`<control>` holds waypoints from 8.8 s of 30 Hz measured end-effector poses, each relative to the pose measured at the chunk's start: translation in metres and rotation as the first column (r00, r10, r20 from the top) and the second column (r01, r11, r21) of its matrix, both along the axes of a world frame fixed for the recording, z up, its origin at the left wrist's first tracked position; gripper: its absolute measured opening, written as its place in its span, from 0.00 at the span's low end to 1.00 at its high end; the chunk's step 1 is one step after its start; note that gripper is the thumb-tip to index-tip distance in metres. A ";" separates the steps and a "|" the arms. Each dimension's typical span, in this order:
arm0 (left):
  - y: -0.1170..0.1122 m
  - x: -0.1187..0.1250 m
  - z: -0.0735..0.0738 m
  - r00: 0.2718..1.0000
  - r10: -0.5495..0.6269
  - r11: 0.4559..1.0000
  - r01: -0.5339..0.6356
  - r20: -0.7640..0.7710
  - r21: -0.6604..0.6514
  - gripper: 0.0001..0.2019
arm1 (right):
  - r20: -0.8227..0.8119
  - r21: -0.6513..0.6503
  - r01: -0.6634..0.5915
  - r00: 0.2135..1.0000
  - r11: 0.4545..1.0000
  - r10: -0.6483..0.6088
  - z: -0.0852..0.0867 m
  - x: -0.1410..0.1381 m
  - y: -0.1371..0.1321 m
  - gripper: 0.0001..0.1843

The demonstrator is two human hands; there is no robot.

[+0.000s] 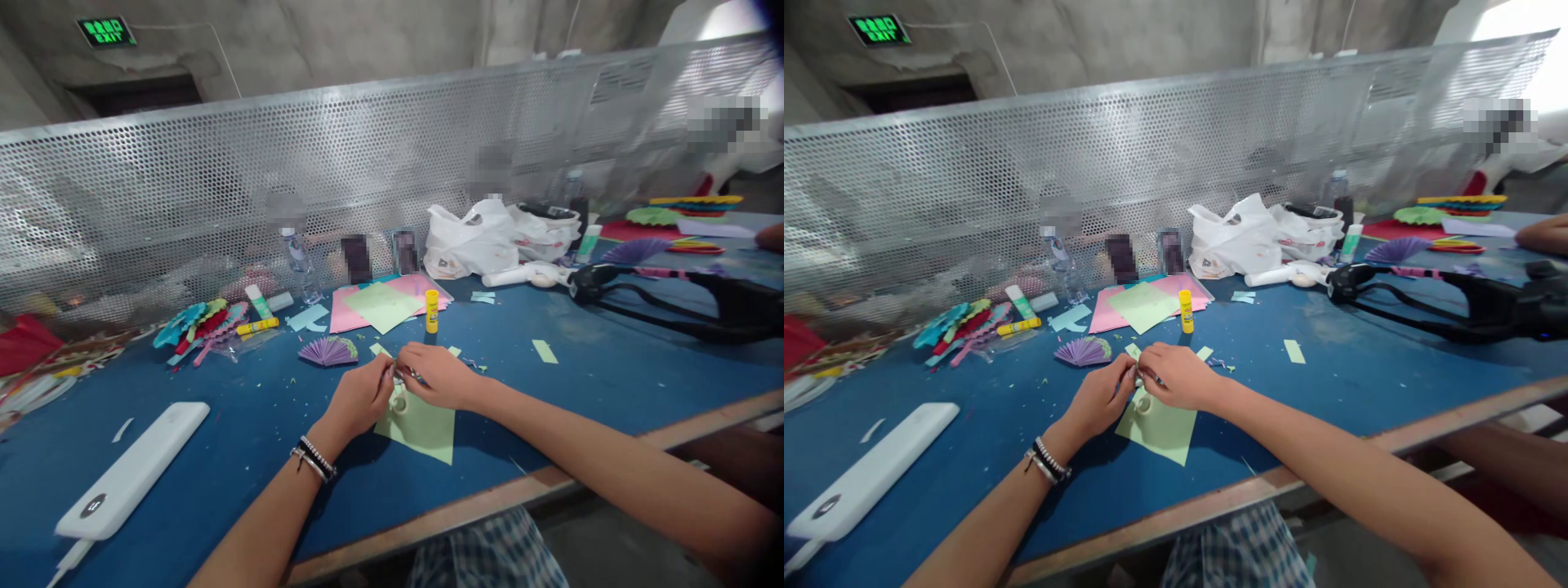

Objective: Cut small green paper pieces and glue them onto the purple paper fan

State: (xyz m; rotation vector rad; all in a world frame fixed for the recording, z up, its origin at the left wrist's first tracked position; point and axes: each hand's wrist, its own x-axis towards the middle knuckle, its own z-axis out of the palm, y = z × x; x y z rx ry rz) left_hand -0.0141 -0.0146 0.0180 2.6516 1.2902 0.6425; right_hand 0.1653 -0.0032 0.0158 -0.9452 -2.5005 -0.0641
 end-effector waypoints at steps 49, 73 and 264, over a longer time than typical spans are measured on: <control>0.000 0.005 -0.002 0.963 0.001 0.986 0.044 0.270 -0.162 0.14 | -0.082 -0.090 0.049 0.995 0.995 -0.057 -0.001 -0.002 0.002 0.10; 0.000 0.003 -0.002 0.990 -0.002 0.995 0.017 0.141 -0.102 0.12 | 0.057 -0.020 0.035 0.998 0.999 -0.033 -0.002 -0.001 0.000 0.08; 0.012 0.010 -0.008 0.619 0.427 0.715 0.215 0.659 -0.665 0.21 | -0.352 -0.115 0.017 0.934 0.993 -0.057 -0.006 0.002 0.012 0.02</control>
